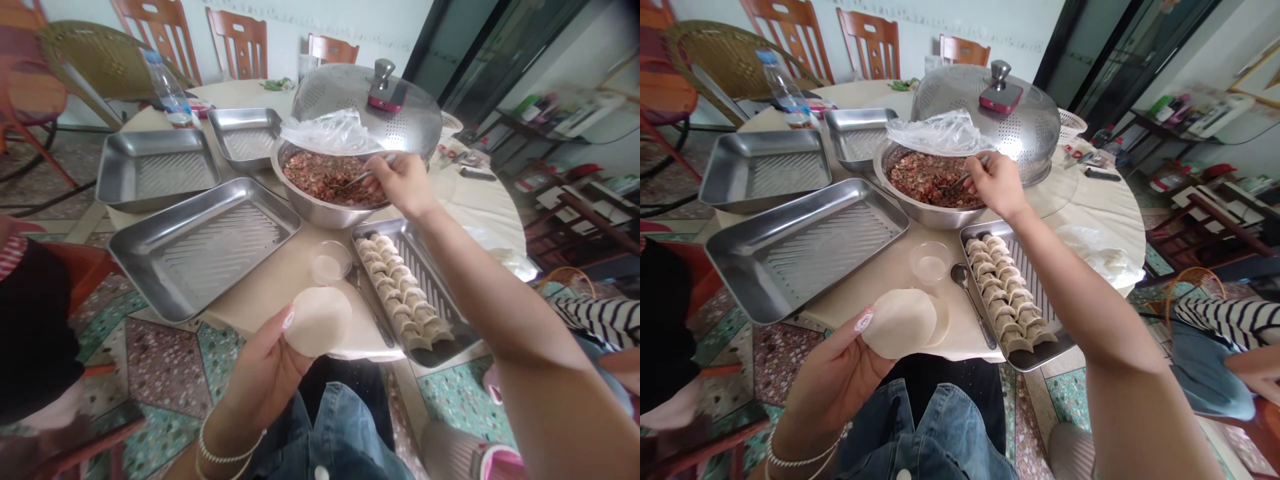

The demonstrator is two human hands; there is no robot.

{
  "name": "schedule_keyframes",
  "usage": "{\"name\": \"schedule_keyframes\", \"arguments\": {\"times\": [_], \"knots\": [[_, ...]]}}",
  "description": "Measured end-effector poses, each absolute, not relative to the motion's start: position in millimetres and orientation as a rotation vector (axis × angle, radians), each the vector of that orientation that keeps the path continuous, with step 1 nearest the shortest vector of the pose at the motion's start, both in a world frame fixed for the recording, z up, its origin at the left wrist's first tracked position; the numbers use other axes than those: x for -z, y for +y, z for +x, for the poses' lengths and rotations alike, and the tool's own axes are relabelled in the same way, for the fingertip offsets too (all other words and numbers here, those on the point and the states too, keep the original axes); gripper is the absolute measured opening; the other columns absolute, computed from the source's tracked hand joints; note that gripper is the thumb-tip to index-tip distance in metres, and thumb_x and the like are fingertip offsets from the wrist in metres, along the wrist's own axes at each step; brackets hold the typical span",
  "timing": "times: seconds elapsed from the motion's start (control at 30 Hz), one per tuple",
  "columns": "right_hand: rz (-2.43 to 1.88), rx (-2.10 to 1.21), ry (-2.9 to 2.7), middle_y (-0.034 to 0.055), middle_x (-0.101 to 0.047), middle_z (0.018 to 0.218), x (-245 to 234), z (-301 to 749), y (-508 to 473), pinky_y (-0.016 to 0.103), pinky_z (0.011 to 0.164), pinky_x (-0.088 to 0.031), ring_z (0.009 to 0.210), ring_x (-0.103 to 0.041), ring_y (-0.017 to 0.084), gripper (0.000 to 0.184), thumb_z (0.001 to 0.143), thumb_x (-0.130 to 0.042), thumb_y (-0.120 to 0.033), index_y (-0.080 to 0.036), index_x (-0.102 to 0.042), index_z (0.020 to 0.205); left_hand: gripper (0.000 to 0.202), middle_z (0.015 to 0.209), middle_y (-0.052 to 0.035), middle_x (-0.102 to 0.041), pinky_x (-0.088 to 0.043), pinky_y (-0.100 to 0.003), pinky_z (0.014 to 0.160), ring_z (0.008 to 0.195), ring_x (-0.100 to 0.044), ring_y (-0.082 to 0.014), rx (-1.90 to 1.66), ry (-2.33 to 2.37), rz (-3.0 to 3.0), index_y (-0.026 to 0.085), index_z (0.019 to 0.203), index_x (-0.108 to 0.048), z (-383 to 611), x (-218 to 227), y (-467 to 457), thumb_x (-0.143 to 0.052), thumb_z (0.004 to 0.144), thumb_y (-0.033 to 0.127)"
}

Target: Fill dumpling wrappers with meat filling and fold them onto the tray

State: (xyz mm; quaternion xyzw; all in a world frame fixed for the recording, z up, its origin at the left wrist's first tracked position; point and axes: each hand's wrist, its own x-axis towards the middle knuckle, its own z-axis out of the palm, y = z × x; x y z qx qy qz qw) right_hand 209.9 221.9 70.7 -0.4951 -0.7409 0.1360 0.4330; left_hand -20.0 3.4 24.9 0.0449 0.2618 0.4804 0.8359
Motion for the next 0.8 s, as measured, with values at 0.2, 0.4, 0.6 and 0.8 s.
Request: {"name": "schedule_keyframes", "arguments": {"times": [0.2, 0.4, 0.6, 0.8], "knots": [[-1.274, -0.560, -1.573, 0.0052, -0.069, 0.070, -73, 215, 231, 0.035, 0.055, -0.053, 0.062, -0.066, 0.020, 0.021, 0.085, -0.054, -0.037, -0.020, -0.065, 0.079, 0.035, 0.105, -0.0068, -0.075, -0.043, -0.031, 0.108, 0.105, -0.068, -0.0180, -1.091, 0.647, -0.001, 0.012, 0.117, -0.067, -22, -30, 8, -0.042, 0.095, 0.023], [-1.244, -0.647, -1.322, 0.0056, -0.068, 0.068, -93, 234, 207, 0.032, 0.052, -0.045, 0.054, -0.056, 0.015, 0.011, 0.079, -0.055, -0.030, -0.023, -0.058, 0.071, 0.039, 0.105, -0.0068, -0.075, -0.044, -0.033, 0.108, 0.112, -0.065, -0.0197, -1.186, 0.689, 0.016, 0.012, 0.129, -0.057, -23, -37, 18, -0.039, 0.097, 0.023], [-1.174, -0.745, -1.317, 0.0035, -0.061, 0.059, -113, 225, 133, 0.027, 0.042, -0.034, 0.047, -0.049, 0.010, 0.014, 0.081, -0.057, -0.028, -0.021, -0.065, 0.073, 0.041, 0.105, -0.0096, -0.074, -0.043, -0.038, 0.109, 0.119, -0.060, -0.0222, -1.156, 0.584, 0.037, 0.007, 0.128, -0.056, -16, -41, 28, -0.035, 0.098, 0.024], [-0.990, -0.616, -1.465, -0.0016, -0.065, 0.068, -74, 213, 43, 0.028, 0.038, -0.044, 0.049, -0.058, 0.013, 0.022, 0.086, -0.052, -0.022, -0.031, -0.072, 0.082, 0.043, 0.109, -0.0155, -0.071, -0.039, -0.042, 0.111, 0.121, -0.058, -0.0270, -0.967, 0.429, 0.018, 0.003, 0.113, -0.064, -10, -41, 30, -0.031, 0.098, 0.026]]}}
